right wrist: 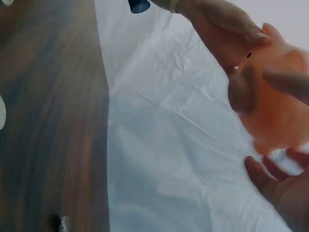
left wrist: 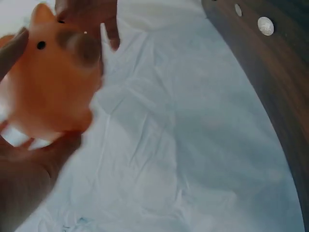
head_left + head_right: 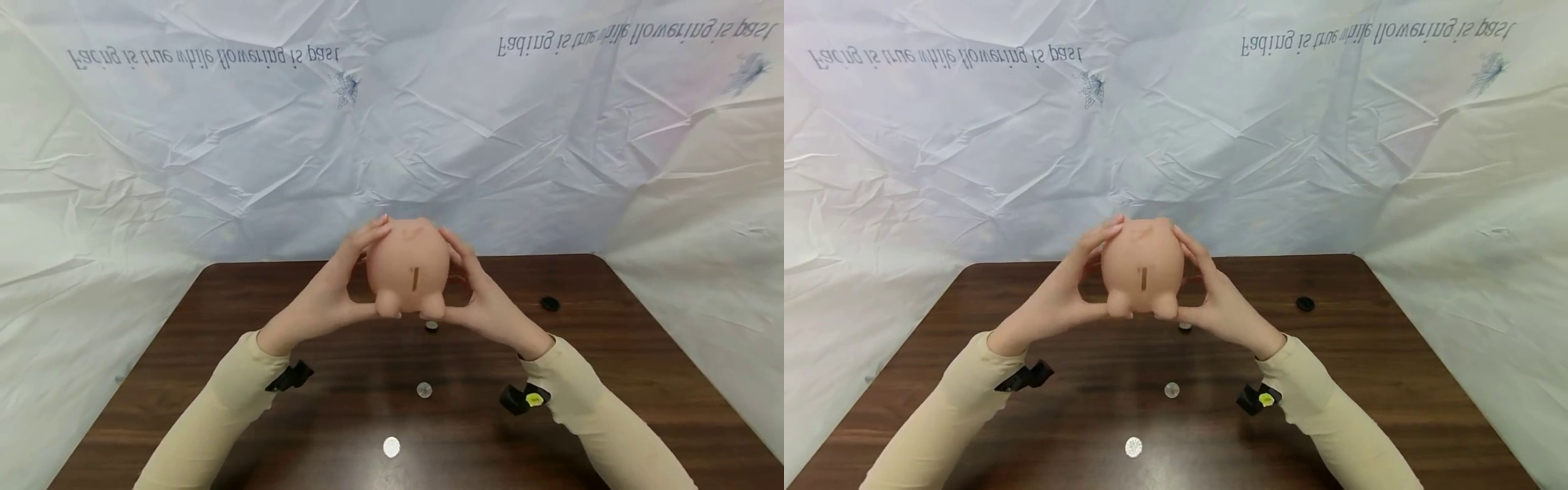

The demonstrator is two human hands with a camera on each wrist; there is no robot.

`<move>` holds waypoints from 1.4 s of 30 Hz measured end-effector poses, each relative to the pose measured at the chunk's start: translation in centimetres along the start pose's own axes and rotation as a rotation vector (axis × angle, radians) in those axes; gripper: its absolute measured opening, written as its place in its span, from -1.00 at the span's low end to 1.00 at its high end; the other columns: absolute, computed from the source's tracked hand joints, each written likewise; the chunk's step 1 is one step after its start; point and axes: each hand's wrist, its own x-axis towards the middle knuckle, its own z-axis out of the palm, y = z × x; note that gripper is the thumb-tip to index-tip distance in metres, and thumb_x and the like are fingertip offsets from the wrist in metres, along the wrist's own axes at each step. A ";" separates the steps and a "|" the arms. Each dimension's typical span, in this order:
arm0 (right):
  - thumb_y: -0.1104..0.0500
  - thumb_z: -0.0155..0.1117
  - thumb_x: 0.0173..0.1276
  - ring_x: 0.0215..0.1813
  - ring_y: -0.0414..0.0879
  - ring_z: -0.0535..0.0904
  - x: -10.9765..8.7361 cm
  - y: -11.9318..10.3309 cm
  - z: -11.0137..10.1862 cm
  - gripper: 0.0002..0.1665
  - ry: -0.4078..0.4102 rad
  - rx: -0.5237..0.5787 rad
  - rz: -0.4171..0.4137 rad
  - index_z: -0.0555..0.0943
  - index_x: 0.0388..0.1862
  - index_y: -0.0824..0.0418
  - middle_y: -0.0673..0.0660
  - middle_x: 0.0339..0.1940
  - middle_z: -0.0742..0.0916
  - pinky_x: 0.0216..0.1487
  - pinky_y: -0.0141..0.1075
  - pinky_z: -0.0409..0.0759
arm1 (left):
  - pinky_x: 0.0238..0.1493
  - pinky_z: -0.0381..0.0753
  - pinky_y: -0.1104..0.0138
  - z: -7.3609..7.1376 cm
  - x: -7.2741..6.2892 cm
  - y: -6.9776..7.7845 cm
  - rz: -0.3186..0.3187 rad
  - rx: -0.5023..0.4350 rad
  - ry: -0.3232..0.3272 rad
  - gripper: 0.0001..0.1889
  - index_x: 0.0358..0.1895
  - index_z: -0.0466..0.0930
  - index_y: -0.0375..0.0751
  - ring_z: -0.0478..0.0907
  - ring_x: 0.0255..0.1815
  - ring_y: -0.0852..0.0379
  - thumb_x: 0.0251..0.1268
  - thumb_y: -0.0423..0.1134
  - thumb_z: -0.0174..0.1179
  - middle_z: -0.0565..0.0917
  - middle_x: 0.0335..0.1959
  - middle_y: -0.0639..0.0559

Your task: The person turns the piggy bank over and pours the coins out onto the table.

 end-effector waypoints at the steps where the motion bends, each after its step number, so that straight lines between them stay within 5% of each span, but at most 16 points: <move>1: 0.23 0.43 0.37 0.35 0.04 0.48 0.1 0.1 0.0 0.08 -0.021 0.028 0.074 -0.01 0.67 0.01 0.17 0.46 0.46 0.18 -0.15 0.57 | 0.31 0.45 0.09 0.1 0.0 -0.1 -0.105 -0.009 -0.022 -0.11 0.54 0.16 0.01 0.35 0.43 0.05 0.20 -0.13 0.50 0.32 0.49 0.04; 4: -0.08 0.11 0.60 -0.08 0.06 0.71 0.2 0.8 0.3 -0.42 -0.112 0.137 0.336 0.41 0.44 0.20 0.26 -0.04 0.75 -0.08 -0.03 0.70 | -0.02 0.68 0.10 0.6 -0.2 -0.8 -0.468 -0.143 -0.161 -0.43 0.39 0.41 0.12 0.71 -0.09 0.00 0.45 0.27 0.11 0.70 0.04 0.01; 6: -0.31 -0.19 0.63 -0.34 0.09 0.73 0.2 1.4 0.9 -0.23 -0.189 0.177 0.495 0.64 0.11 0.32 0.31 -0.35 0.78 -0.21 0.07 0.71 | -0.23 0.73 0.04 1.4 -0.6 -1.5 -0.691 -0.252 -0.269 -0.31 0.19 0.60 0.07 0.74 -0.35 -0.17 0.44 0.48 -0.21 0.77 -0.31 -0.11; 8: -0.44 -0.35 0.58 -0.49 0.10 0.71 0.0 2.1 1.7 -0.01 -0.260 0.230 0.618 0.72 -0.16 0.36 0.32 -0.50 0.76 -0.25 0.18 0.68 | -0.35 0.73 -0.06 2.3 -1.2 -2.3 -0.830 -0.342 -0.348 -0.13 0.02 0.70 -0.03 0.71 -0.47 -0.30 0.37 0.57 -0.40 0.74 -0.47 -0.26; 11: -0.53 -0.39 0.51 -0.58 0.00 0.68 -0.5 3.1 2.3 0.09 -0.305 0.258 0.708 0.76 -0.28 0.34 0.26 -0.58 0.75 -0.27 0.16 0.69 | -0.37 0.71 -0.12 3.6 -2.3 -3.4 -0.914 -0.387 -0.389 -0.01 -0.13 0.75 -0.15 0.70 -0.50 -0.32 0.32 0.63 -0.46 0.72 -0.52 -0.33; 18: -0.53 -0.35 0.51 -0.63 -0.11 0.64 -1.6 4.8 3.1 0.10 -0.315 0.327 0.759 0.77 -0.31 0.37 0.20 -0.62 0.74 -0.38 -0.05 0.72 | -0.41 0.72 -0.07 5.4 -3.8 -5.0 -0.969 -0.460 -0.412 0.09 -0.28 0.78 -0.28 0.71 -0.56 -0.22 0.23 0.68 -0.45 0.71 -0.52 -0.37; 22: -0.53 -0.33 0.50 -0.60 -0.05 0.66 -1.7 5.1 3.3 0.08 -0.321 0.305 0.760 0.76 -0.26 0.37 0.23 -0.60 0.75 -0.39 -0.06 0.71 | -0.39 0.73 -0.06 5.5 -4.0 -5.2 -0.987 -0.466 -0.424 0.06 -0.17 0.75 -0.27 0.72 -0.52 -0.22 0.25 0.67 -0.41 0.72 -0.47 -0.37; 27: -0.38 -0.29 0.61 -0.43 0.03 0.72 -0.9 2.9 2.4 -0.24 -0.268 0.093 0.588 0.50 0.36 0.11 0.19 -0.48 0.77 -0.26 0.04 0.70 | -0.19 0.72 -0.10 3.5 -2.8 -4.0 -0.851 -0.445 -0.342 -0.29 0.28 0.50 0.08 0.73 -0.28 -0.21 0.45 0.49 -0.29 0.74 -0.19 -0.23; 30: -0.26 -0.06 0.61 -0.37 -0.12 0.70 -0.5 0.4 1.5 -0.25 -0.168 -0.145 0.369 0.04 0.65 -0.15 0.11 -0.22 0.79 -0.24 -0.10 0.67 | 0.02 0.67 -0.01 1.5 -1.6 -2.1 -0.598 -0.333 -0.226 -0.47 0.48 0.27 0.31 0.65 0.07 -0.04 0.55 0.27 -0.06 0.60 0.20 -0.04; 33: -0.10 0.25 0.51 -0.30 -0.22 0.66 -0.4 -1.4 0.7 0.11 -0.060 -0.293 0.125 -0.30 0.68 -0.15 0.13 0.15 0.69 -0.19 -0.20 0.63 | 0.22 0.55 0.05 -0.3 -0.9 -0.1 -0.292 -0.202 -0.110 -0.25 0.58 0.11 0.33 0.38 0.40 0.05 0.43 -0.08 0.29 0.29 0.50 0.10; 35: 0.01 0.41 0.40 -0.10 -0.16 0.67 -0.6 -1.8 0.4 0.28 -0.003 -0.278 -0.022 -0.37 0.68 -0.05 0.18 0.35 0.57 -0.03 -0.16 0.61 | 0.32 0.47 0.05 -0.9 -0.8 0.7 -0.092 -0.170 -0.066 -0.06 0.61 0.07 0.19 0.17 0.54 0.00 0.26 -0.33 0.42 0.10 0.61 0.08; 37: 0.07 0.47 0.33 0.18 -0.06 0.58 -0.7 -1.6 0.3 0.33 0.039 -0.222 -0.146 -0.35 0.67 0.06 0.20 0.47 0.45 0.15 -0.13 0.55 | 0.32 0.47 0.05 -0.9 -1.0 1.2 0.040 -0.196 -0.057 0.05 0.61 0.07 0.10 0.00 0.61 -0.07 0.11 -0.50 0.47 -0.06 0.65 0.04; 39: 0.07 0.46 0.32 0.42 0.00 0.39 -0.9 -0.9 0.4 0.31 0.066 -0.177 -0.246 -0.32 0.66 0.14 0.20 0.53 0.37 0.30 -0.14 0.45 | 0.32 0.49 0.09 -0.4 -1.2 1.1 0.124 -0.217 -0.060 0.08 0.61 0.08 0.07 -0.09 0.63 -0.14 0.05 -0.58 0.47 -0.12 0.66 -0.05; 42: 0.04 0.38 0.38 0.51 0.00 0.29 -1.2 0.0 0.8 0.21 0.073 -0.128 -0.335 -0.27 0.66 0.18 0.18 0.59 0.27 0.33 -0.23 0.44 | 0.28 0.53 0.14 0.3 -1.8 0.7 0.198 -0.210 -0.057 0.04 0.61 0.09 0.05 -0.12 0.62 -0.23 0.09 -0.56 0.45 -0.14 0.65 -0.15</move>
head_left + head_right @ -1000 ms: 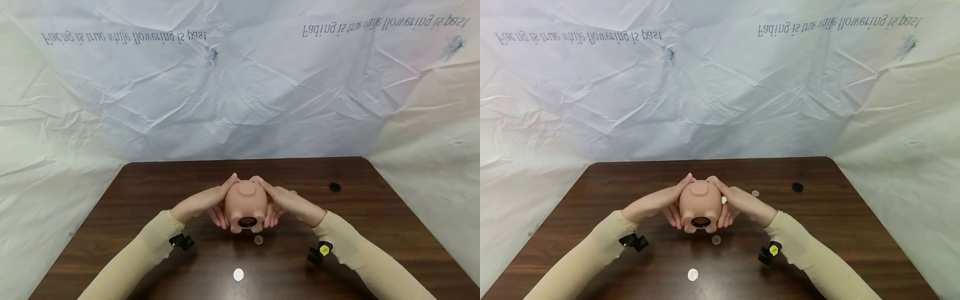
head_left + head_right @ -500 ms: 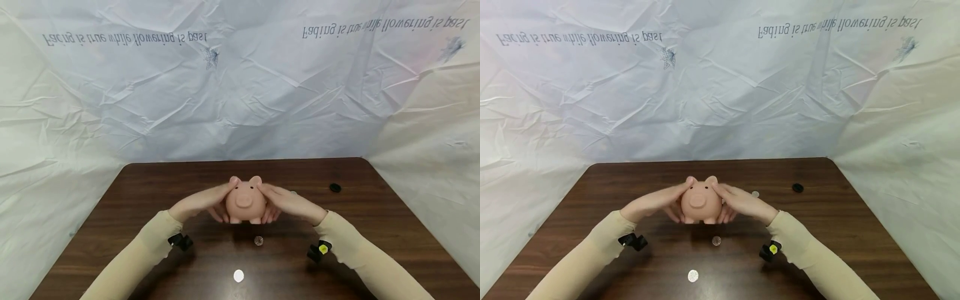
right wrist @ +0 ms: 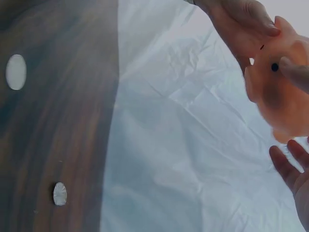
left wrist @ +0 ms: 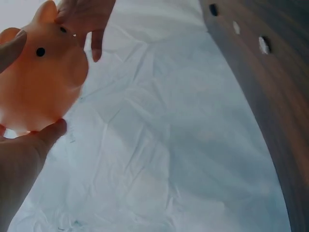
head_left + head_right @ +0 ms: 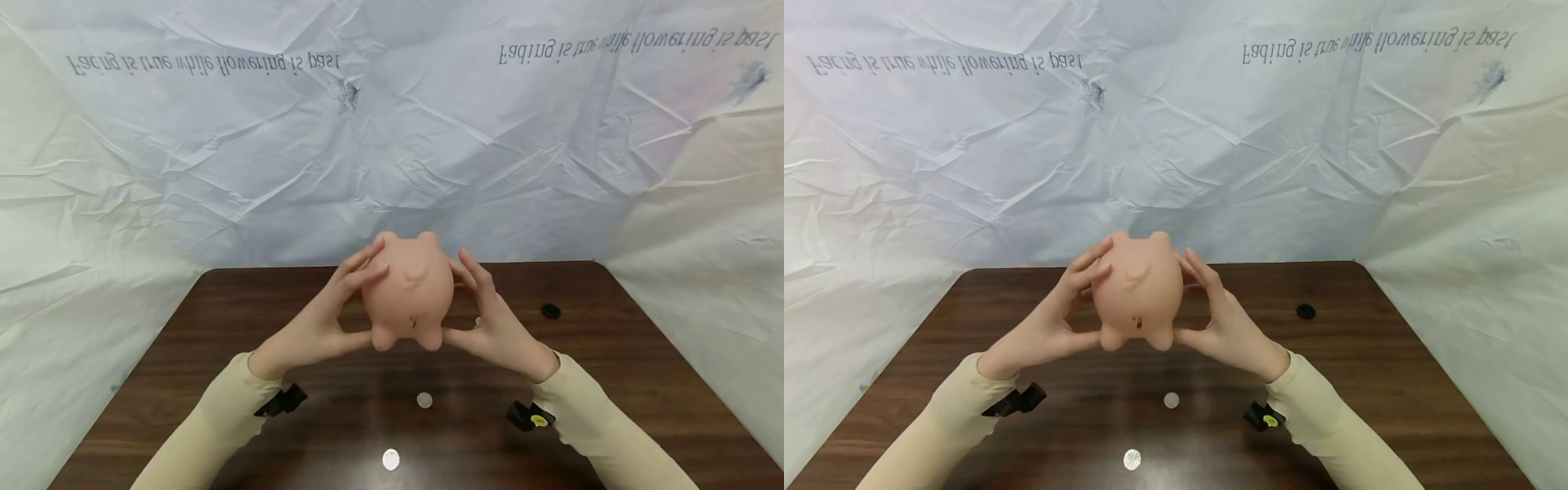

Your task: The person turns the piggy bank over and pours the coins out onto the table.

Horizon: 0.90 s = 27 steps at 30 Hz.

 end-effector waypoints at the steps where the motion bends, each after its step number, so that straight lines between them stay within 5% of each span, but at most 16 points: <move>1: 0.03 0.36 0.41 0.52 0.00 0.27 -0.3 0.1 0.1 0.18 0.003 0.006 -0.013 -0.25 0.66 0.19 0.18 0.59 0.26 0.33 -0.24 0.44 | 0.28 0.52 0.15 0.2 -0.2 -0.1 0.013 0.002 -0.002 0.02 0.61 0.10 0.05 -0.12 0.62 -0.25 0.12 -0.53 0.45 -0.14 0.65 -0.17; 5: 0.02 0.31 0.44 0.44 -0.04 0.35 -0.9 0.4 0.4 0.08 0.019 0.001 -0.024 -0.14 0.65 0.25 0.15 0.60 0.24 0.33 -0.26 0.45 | 0.29 0.52 0.16 0.5 -0.3 -0.3 0.061 0.028 -0.011 -0.01 0.61 0.09 0.03 -0.14 0.61 -0.30 0.16 -0.48 0.45 -0.14 0.65 -0.19; 8: 0.01 0.37 0.40 0.39 -0.03 0.40 -0.8 0.2 0.3 0.09 0.011 0.001 0.018 -0.08 0.64 0.28 0.19 0.57 0.28 0.30 -0.25 0.47 | 0.27 0.53 0.15 0.4 -0.1 -0.1 0.008 0.036 -0.011 0.03 0.62 0.05 0.02 -0.07 0.61 -0.25 0.14 -0.49 0.46 -0.14 0.65 -0.15; 12: 0.05 0.43 0.38 0.18 -0.09 0.59 -0.6 0.2 0.2 0.01 -0.021 0.034 0.234 0.08 0.65 0.12 0.12 0.33 0.57 0.08 -0.21 0.62 | 0.11 0.65 0.18 0.3 -0.4 -0.6 -0.306 0.039 0.037 -0.03 0.61 0.07 0.13 0.35 0.43 0.01 0.21 -0.27 0.48 0.17 0.56 0.02; 16: -0.04 0.22 0.55 -0.24 -0.12 0.72 -0.7 0.8 0.8 -0.36 -0.077 0.052 0.543 0.33 0.53 0.00 -0.01 -0.21 0.79 -0.26 -0.20 0.68 | -0.10 0.73 0.08 1.1 -1.1 -2.2 -0.707 -0.136 0.038 -0.38 0.49 0.28 0.10 0.69 0.00 0.05 0.46 0.06 0.23 0.57 0.23 -0.03; 19: -0.22 -0.06 0.63 -0.43 0.01 0.71 -1.1 1.6 1.6 -0.45 -0.147 0.131 0.735 0.54 0.33 0.06 0.08 -0.49 0.76 -0.34 -0.04 0.68 | -0.20 0.73 -0.04 2.2 -1.9 -3.4 -0.907 -0.286 -0.019 -0.42 0.36 0.42 -0.07 0.74 -0.28 -0.11 0.58 0.25 -0.10 0.72 -0.11 -0.20; 25: -0.40 -0.36 0.61 -0.54 0.13 0.68 -2.3 3.0 2.8 -0.09 -0.290 0.312 0.947 0.72 -0.24 0.25 0.25 -0.61 0.72 -0.33 0.15 0.67 | -0.30 0.73 -0.06 4.0 -3.4 -4.8 -1.077 -0.378 -0.160 -0.14 0.17 0.58 -0.22 0.73 -0.42 -0.16 0.48 0.48 -0.38 0.75 -0.41 -0.24; 27: -0.38 -0.35 0.62 -0.51 0.12 0.70 -2.6 3.3 3.0 -0.12 -0.319 0.341 0.964 0.72 -0.17 0.26 0.25 -0.58 0.74 -0.33 0.09 0.69 | -0.31 0.74 -0.03 4.2 -3.8 -5.2 -1.087 -0.380 -0.176 -0.16 0.20 0.56 -0.19 0.73 -0.42 -0.16 0.49 0.47 -0.38 0.75 -0.39 -0.23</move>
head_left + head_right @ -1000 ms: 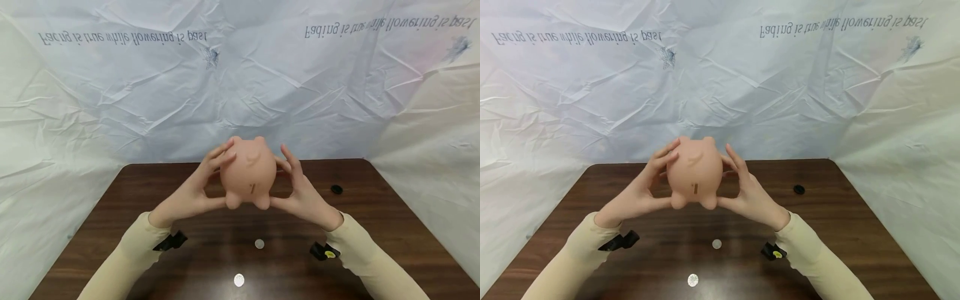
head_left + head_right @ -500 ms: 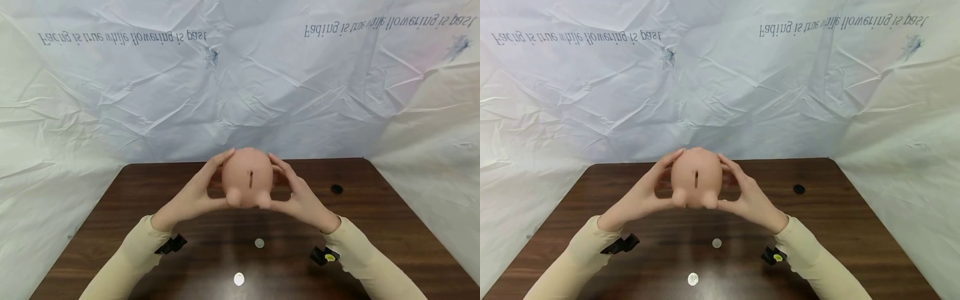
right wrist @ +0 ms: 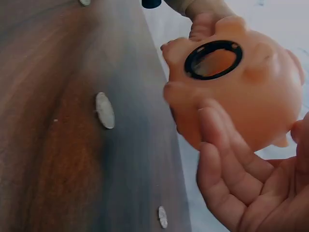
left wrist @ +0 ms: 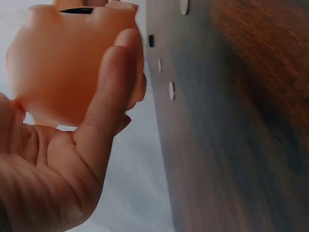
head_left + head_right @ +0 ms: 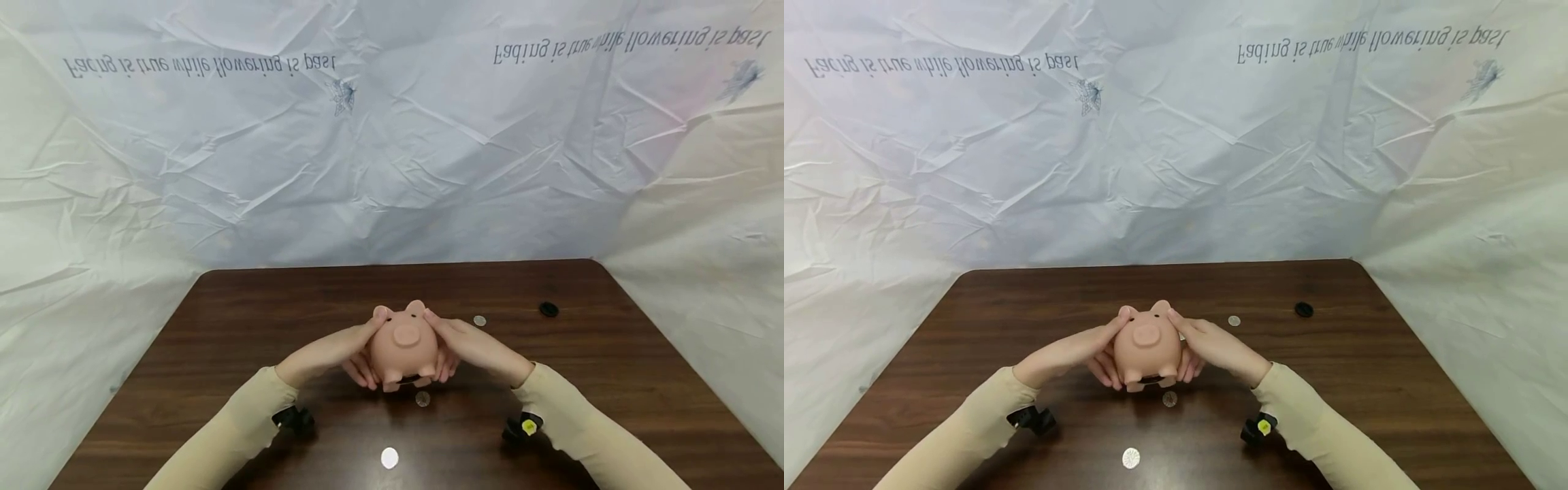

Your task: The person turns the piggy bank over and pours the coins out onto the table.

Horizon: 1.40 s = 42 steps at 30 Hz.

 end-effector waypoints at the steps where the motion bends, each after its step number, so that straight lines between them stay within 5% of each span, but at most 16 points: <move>1: -0.37 -0.35 0.63 -0.49 0.12 0.71 0.0 0.2 0.1 -0.13 -0.013 0.005 0.006 0.70 -0.11 0.26 0.25 -0.56 0.75 -0.32 0.06 0.70 | -0.30 0.74 -0.02 0.0 0.1 -0.2 -0.002 0.001 -0.002 -0.19 0.24 0.53 -0.15 0.73 -0.40 -0.15 0.49 0.46 -0.37 0.75 -0.37 -0.22; 5: -0.32 -0.31 0.65 -0.33 0.11 0.73 -0.1 0.4 0.2 -0.25 -0.016 -0.006 -0.002 0.50 0.30 0.23 0.24 -0.41 0.77 -0.20 0.05 0.69 | -0.23 0.74 0.04 -0.3 0.3 -0.6 0.017 0.003 0.032 -0.28 0.39 0.36 -0.07 0.72 -0.29 -0.13 0.53 0.40 -0.28 0.72 -0.22 -0.23; 8: -0.27 -0.16 0.64 -0.17 0.10 0.72 -0.4 0.2 0.3 -0.31 0.035 -0.038 -0.034 0.17 0.59 -0.02 0.23 -0.14 0.76 -0.08 0.06 0.67 | -0.10 0.72 0.07 -0.6 0.3 -0.4 0.106 0.009 0.109 -0.37 0.49 0.22 0.02 0.68 -0.05 -0.08 0.55 0.28 -0.08 0.63 0.09 -0.21; 12: -0.05 0.24 0.53 0.12 0.07 0.65 -0.9 -0.4 0.4 -0.03 0.137 -0.051 -0.226 -0.15 0.66 -0.33 0.22 0.37 0.53 0.08 -0.01 0.64 | 0.13 0.61 0.02 -0.9 -0.1 0.5 0.365 0.136 0.254 -0.18 0.59 0.05 0.24 0.47 0.30 -0.01 0.38 0.03 0.32 0.32 0.46 0.02; 14: 0.12 0.40 0.41 0.27 0.05 0.56 -1.0 -0.5 0.4 0.17 0.202 -0.075 -0.366 -0.19 0.66 -0.31 0.16 0.53 0.37 0.15 0.00 0.60 | 0.24 0.53 0.01 -1.0 -0.2 0.9 0.529 0.217 0.301 -0.04 0.61 0.00 0.25 0.36 0.41 -0.01 0.27 -0.13 0.44 0.17 0.56 0.08; 17: 0.27 0.47 0.31 0.42 0.05 0.41 -1.0 -0.5 0.4 0.29 0.275 -0.120 -0.505 -0.21 0.68 -0.23 0.07 0.61 0.23 0.25 0.07 0.51 | 0.34 0.46 0.04 -0.9 0.0 1.1 0.726 0.251 0.296 0.09 0.64 -0.06 0.12 0.26 0.50 -0.03 0.15 -0.39 0.48 -0.02 0.64 0.12; 20: 0.30 0.45 0.32 0.56 0.03 0.21 -0.8 0.0 0.5 0.27 0.290 -0.132 -0.528 -0.19 0.68 -0.22 0.00 0.64 0.15 0.33 0.09 0.43 | 0.37 0.43 0.10 -0.7 0.5 0.6 0.812 0.246 0.278 0.13 0.63 -0.08 -0.07 0.21 0.53 -0.03 0.07 -0.54 0.47 -0.11 0.66 0.04; 25: 0.29 0.44 0.34 0.58 0.04 0.17 -0.5 1.2 0.9 0.24 0.259 -0.078 -0.489 -0.16 0.66 -0.31 0.01 0.64 0.14 0.34 0.14 0.41 | 0.38 0.41 0.06 -0.4 0.8 -0.6 0.785 0.253 0.271 0.12 0.62 -0.06 -0.13 0.16 0.56 -0.09 0.04 -0.57 0.47 -0.16 0.67 -0.06; 28: 0.25 0.46 0.33 0.52 0.05 0.26 -0.5 1.3 1.0 0.23 0.257 -0.058 -0.461 -0.14 0.66 -0.30 0.02 0.62 0.18 0.29 0.17 0.44 | 0.40 0.39 0.08 -0.3 0.7 -0.6 0.730 0.260 0.279 0.11 0.64 -0.06 0.00 0.15 0.57 -0.07 0.09 -0.49 0.48 -0.10 0.66 0.01; 31: 0.10 0.45 0.37 0.30 0.04 0.52 -0.3 1.1 0.9 0.13 0.267 -0.052 -0.358 -0.08 0.66 -0.26 0.07 0.46 0.44 0.16 0.11 0.57 | 0.29 0.52 0.15 -0.5 0.5 -0.4 0.607 0.205 0.305 0.01 0.63 0.01 0.15 0.33 0.47 -0.01 0.21 -0.34 0.45 0.14 0.59 0.03; 36: -0.25 0.11 0.54 -0.27 0.07 0.72 0.2 1.1 0.9 -0.19 0.236 -0.065 -0.107 0.11 0.63 -0.04 0.20 -0.21 0.76 -0.15 0.03 0.69 | -0.06 0.72 0.18 -0.8 0.7 -0.6 0.308 0.099 0.328 -0.40 0.48 0.32 -0.02 0.68 0.03 0.01 0.50 0.10 0.16 0.51 0.31 -0.14; 39: -0.31 -0.08 0.60 -0.36 0.07 0.71 0.4 1.3 1.3 -0.25 0.200 -0.054 -0.050 0.21 0.58 0.03 0.19 -0.34 0.76 -0.21 0.02 0.70 | -0.17 0.74 0.18 -0.8 0.9 -0.7 0.182 0.072 0.302 -0.36 0.41 0.40 -0.06 0.74 -0.17 0.02 0.49 0.28 0.03 0.58 0.19 -0.18; 42: -0.30 -0.13 0.62 -0.34 0.05 0.72 0.4 1.5 1.4 -0.28 0.185 -0.039 -0.045 0.27 0.55 0.07 0.14 -0.34 0.76 -0.21 0.00 0.71 | -0.20 0.75 0.18 -0.8 0.9 -0.8 0.142 0.064 0.283 -0.35 0.40 0.40 -0.04 0.74 -0.22 0.03 0.47 0.32 0.01 0.61 0.14 -0.16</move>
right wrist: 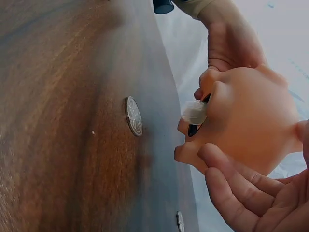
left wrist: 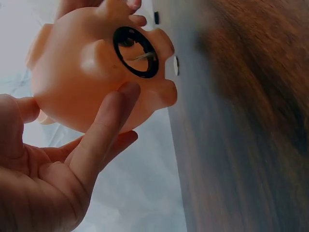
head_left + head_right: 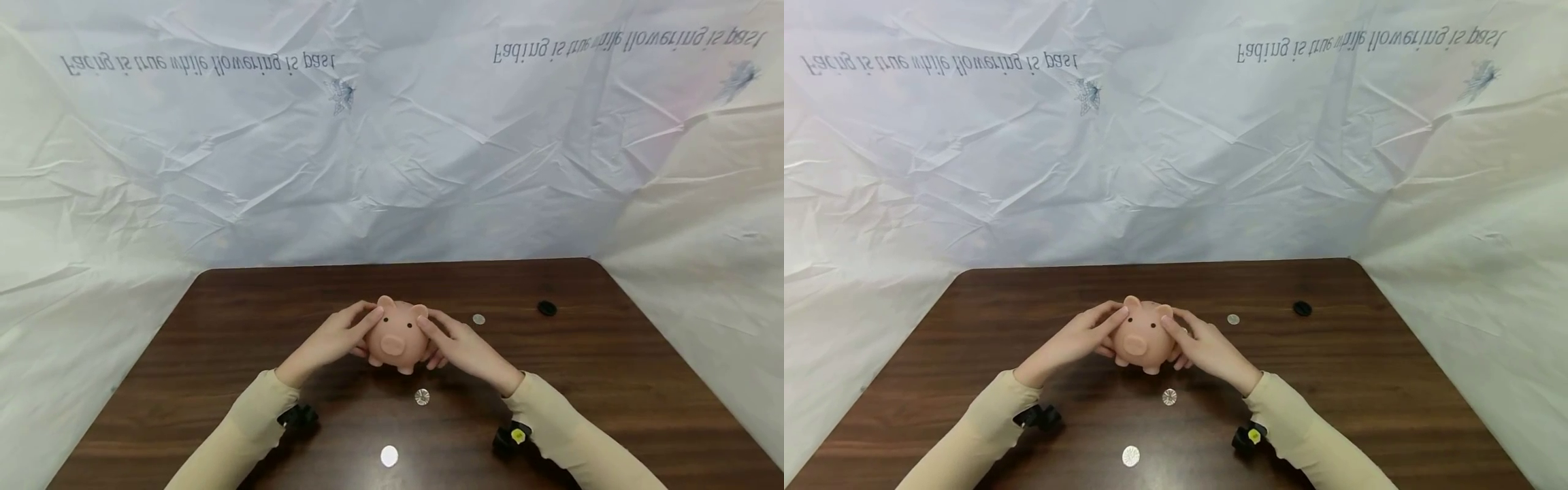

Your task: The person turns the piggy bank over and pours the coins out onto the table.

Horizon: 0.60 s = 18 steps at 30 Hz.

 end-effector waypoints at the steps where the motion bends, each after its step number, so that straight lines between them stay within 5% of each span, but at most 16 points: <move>1: -0.30 -0.13 0.62 -0.33 0.05 0.72 0.0 0.0 0.0 -0.27 -0.001 -0.002 0.000 0.26 0.55 0.08 0.15 -0.33 0.76 -0.21 0.00 0.71 | -0.20 0.75 0.18 0.0 -0.1 0.0 -0.002 -0.003 0.001 -0.35 0.40 0.40 -0.03 0.74 -0.22 0.03 0.47 0.32 0.02 0.61 0.14 -0.16; 7: -0.28 -0.09 0.62 -0.18 0.12 0.73 0.2 -0.1 -0.1 -0.20 0.009 -0.002 0.020 0.15 0.62 0.14 0.25 -0.24 0.77 -0.13 -0.01 0.71 | -0.13 0.74 0.15 -0.1 0.0 0.0 0.023 -0.029 -0.001 -0.38 0.43 0.30 -0.08 0.73 -0.15 -0.02 0.50 0.20 0.09 0.51 0.25 -0.25; 11: -0.22 -0.02 0.62 -0.01 0.15 0.69 0.2 -0.3 0.0 -0.22 0.026 0.004 -0.038 0.08 0.65 0.04 0.25 0.00 0.72 -0.05 0.01 0.69 | -0.05 0.72 0.10 -0.5 0.0 0.1 0.083 -0.045 -0.003 -0.36 0.48 0.19 -0.07 0.68 -0.01 -0.08 0.50 0.08 0.16 0.32 0.43 -0.19; 15: 0.00 0.17 0.58 0.28 0.08 0.56 -0.2 -0.7 -0.4 -0.13 0.052 0.031 -0.212 -0.05 0.67 -0.16 0.20 0.43 0.50 0.10 -0.03 0.64 | 0.11 0.65 0.10 -1.1 -0.2 0.5 0.258 -0.059 0.001 -0.24 0.55 0.09 0.10 0.54 0.26 -0.08 0.41 -0.12 0.32 0.17 0.53 0.00; 18: 0.19 0.32 0.47 0.47 -0.03 0.37 -0.6 -1.3 -0.9 0.06 0.092 -0.004 -0.414 -0.12 0.68 -0.18 0.07 0.61 0.27 0.22 -0.11 0.57 | 0.29 0.52 0.16 -1.5 -0.7 1.1 0.469 -0.035 -0.020 -0.03 0.61 -0.02 0.16 0.32 0.48 -0.04 0.28 -0.35 0.40 0.02 0.61 0.11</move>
